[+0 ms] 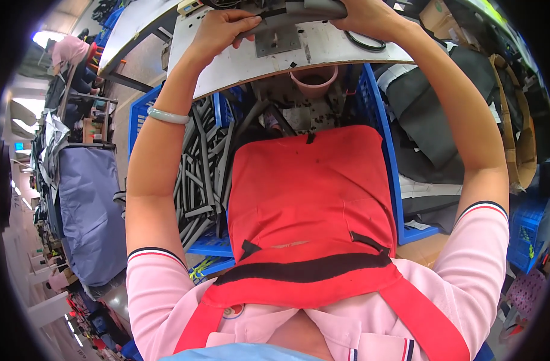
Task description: Feeding long foam strips into an industrial machine and trimming them with scissors at a factory workstation.
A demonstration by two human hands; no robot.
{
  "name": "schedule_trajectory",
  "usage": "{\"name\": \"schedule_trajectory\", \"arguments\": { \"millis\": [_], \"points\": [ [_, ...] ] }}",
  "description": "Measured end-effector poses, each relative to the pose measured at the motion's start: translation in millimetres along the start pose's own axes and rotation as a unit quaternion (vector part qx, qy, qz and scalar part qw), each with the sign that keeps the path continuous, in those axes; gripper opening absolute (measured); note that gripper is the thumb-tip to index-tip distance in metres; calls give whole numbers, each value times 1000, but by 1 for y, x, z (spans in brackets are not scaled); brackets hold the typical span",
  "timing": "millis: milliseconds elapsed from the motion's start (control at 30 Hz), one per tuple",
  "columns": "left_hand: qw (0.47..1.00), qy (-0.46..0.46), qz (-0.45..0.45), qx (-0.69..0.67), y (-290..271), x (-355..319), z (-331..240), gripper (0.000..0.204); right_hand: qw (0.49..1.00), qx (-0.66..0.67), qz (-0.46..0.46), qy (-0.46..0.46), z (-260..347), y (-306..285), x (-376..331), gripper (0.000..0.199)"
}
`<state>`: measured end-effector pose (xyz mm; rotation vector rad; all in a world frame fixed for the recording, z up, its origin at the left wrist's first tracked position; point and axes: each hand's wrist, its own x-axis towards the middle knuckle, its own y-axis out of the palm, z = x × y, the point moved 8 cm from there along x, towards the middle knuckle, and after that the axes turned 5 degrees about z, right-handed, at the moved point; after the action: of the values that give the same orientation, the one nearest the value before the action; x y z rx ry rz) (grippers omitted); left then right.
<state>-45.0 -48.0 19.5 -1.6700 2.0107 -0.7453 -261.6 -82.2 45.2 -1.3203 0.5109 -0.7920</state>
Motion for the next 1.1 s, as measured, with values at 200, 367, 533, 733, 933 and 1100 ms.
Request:
{"name": "schedule_trajectory", "arguments": {
  "millis": [200,367,533,733,933,1100],
  "points": [
    [998,49,24,-31,-5,26,22,28,1000,-19,5,-3,1,-2,12,47],
    [998,-8,-1,-54,-8,52,31,20,999,-11,-20,-25,-12,3,32,55],
    [939,222,27,-260,-23,26,14,20,999,22,-35,34,-11,5,16,57],
    [978,119,106,131,37,-15,-47,19,918,-52,-125,-374,174,70,-67,22],
    [978,107,115,-133,61,-12,-28,34,965,-113,-8,-237,172,106,-32,17],
    [990,1,127,-53,32,-64,41,40,989,-33,-33,-139,70,36,-48,38]
  ]
}}
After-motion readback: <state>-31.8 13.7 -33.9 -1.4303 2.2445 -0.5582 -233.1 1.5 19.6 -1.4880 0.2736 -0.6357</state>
